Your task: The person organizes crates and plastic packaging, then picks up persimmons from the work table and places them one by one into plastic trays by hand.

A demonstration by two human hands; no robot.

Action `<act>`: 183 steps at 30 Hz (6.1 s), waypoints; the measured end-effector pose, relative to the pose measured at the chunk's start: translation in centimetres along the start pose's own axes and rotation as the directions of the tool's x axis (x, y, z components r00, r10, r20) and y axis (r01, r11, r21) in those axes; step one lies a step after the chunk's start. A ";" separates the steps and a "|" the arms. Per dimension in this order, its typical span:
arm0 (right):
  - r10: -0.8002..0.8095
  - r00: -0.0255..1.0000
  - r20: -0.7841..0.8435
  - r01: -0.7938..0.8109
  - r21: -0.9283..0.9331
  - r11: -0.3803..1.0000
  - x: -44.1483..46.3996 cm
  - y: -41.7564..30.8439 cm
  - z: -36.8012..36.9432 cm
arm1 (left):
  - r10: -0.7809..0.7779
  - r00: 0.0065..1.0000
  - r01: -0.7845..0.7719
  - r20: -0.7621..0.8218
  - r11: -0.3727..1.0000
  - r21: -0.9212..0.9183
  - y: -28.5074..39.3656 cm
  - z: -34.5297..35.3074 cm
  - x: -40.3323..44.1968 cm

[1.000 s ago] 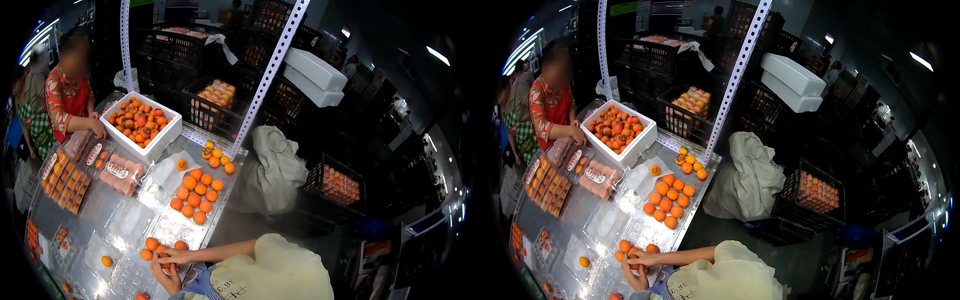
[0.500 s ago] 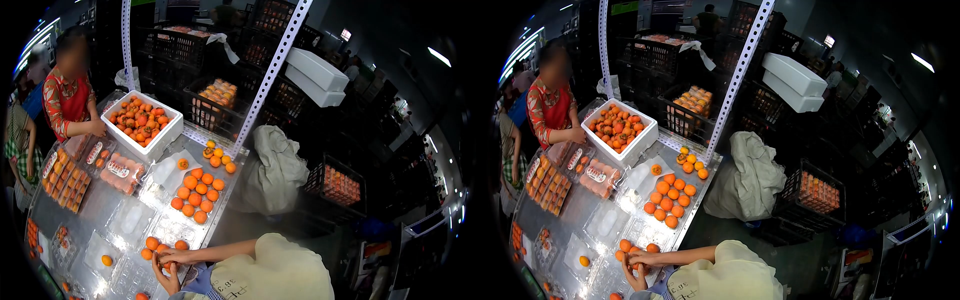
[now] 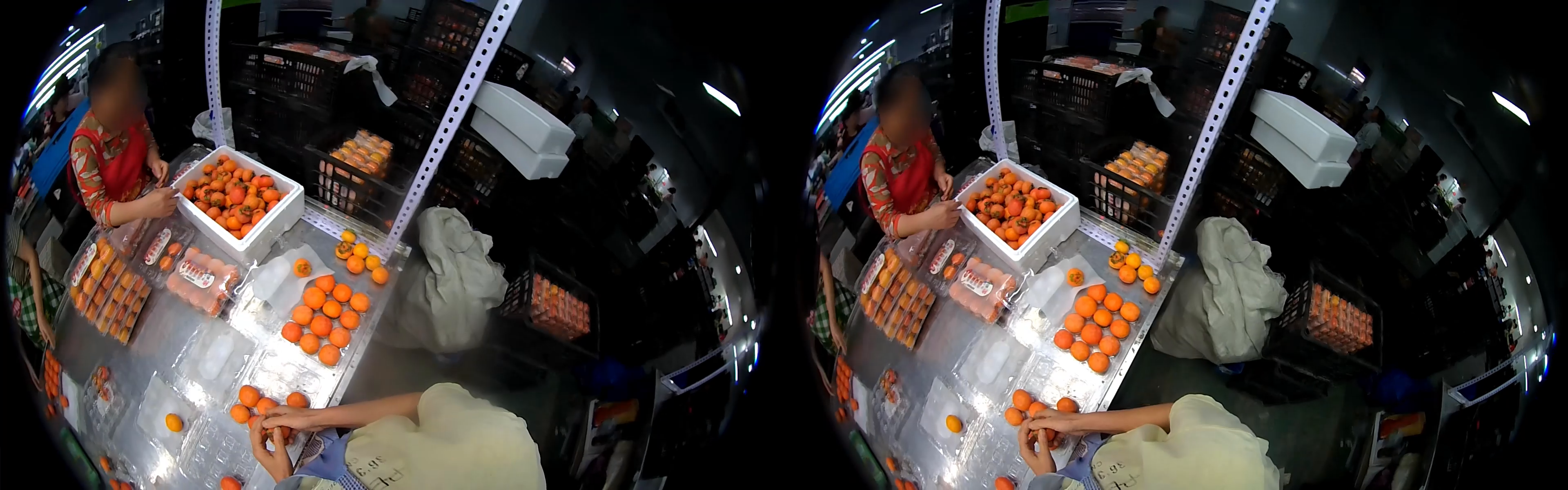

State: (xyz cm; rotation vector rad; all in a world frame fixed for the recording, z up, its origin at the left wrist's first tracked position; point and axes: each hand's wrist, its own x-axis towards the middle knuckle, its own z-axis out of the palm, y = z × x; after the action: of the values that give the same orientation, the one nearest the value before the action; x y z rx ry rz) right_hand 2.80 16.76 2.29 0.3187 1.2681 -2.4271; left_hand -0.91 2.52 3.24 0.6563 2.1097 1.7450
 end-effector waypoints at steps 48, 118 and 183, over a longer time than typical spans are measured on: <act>-0.601 0.787 -0.142 0.248 -0.818 0.519 7.7 -15.1 -12.2 | -0.166 0.945 0.128 -0.282 0.981 -0.148 -4.9 -1.6 0.0; -0.333 0.937 -0.101 0.241 -0.500 0.832 1.8 -2.1 -1.6 | -0.096 0.983 0.079 -0.156 0.991 -0.108 -1.2 0.0 0.2; -0.483 0.807 -0.339 0.087 -0.741 0.666 -1.5 2.1 1.1 | 0.005 1.000 -0.005 0.031 1.000 0.004 -0.8 0.3 -1.1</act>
State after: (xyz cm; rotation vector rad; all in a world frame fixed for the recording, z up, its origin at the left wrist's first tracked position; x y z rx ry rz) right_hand 5.07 15.10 1.88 0.5916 2.5565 -1.9057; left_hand 0.05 2.04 2.36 0.6852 2.0936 1.7224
